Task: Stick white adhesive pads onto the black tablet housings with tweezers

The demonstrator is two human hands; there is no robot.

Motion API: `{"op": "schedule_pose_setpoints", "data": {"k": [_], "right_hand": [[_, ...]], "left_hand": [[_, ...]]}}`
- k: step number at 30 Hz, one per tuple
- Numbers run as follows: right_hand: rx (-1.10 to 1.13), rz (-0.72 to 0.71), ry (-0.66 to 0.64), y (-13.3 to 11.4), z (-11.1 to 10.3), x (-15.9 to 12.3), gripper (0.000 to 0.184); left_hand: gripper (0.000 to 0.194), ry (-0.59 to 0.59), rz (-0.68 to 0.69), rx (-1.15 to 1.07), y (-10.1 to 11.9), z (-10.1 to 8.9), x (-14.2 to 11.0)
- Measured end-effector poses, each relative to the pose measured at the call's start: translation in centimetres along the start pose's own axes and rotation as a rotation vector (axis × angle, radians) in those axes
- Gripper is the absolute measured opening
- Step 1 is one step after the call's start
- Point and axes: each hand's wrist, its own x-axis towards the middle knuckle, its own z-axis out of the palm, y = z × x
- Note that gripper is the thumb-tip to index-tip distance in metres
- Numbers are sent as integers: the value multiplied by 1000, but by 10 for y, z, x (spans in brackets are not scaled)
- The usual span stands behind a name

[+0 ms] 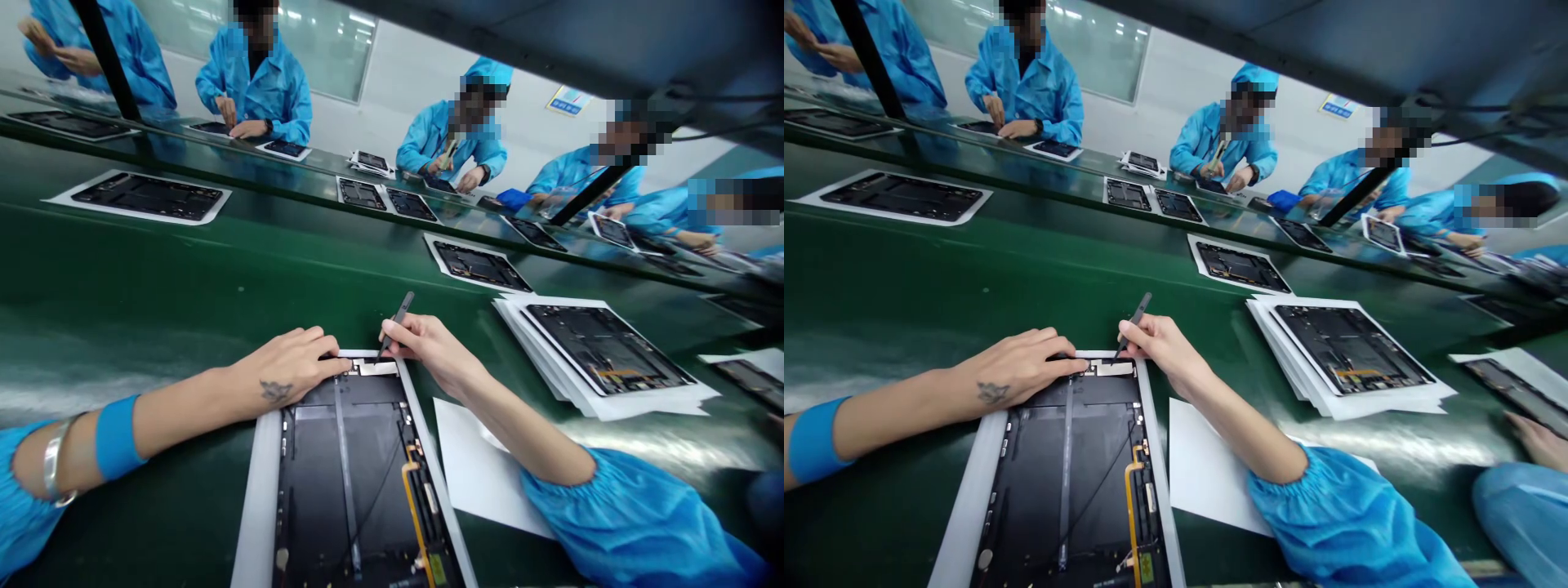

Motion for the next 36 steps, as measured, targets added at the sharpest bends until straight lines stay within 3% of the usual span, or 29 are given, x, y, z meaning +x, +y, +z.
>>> {"op": "schedule_pose_setpoints", "data": {"k": [25, 36], "right_hand": [[-14, -13, 2, -1, 2, 0, 48], [-130, -164, 13, 3, 3, 0, 44]], "left_hand": [[37, 35, 11, -31, -2, 3, -2], [51, 10, -21, -124, -3, 4, -2]]}}
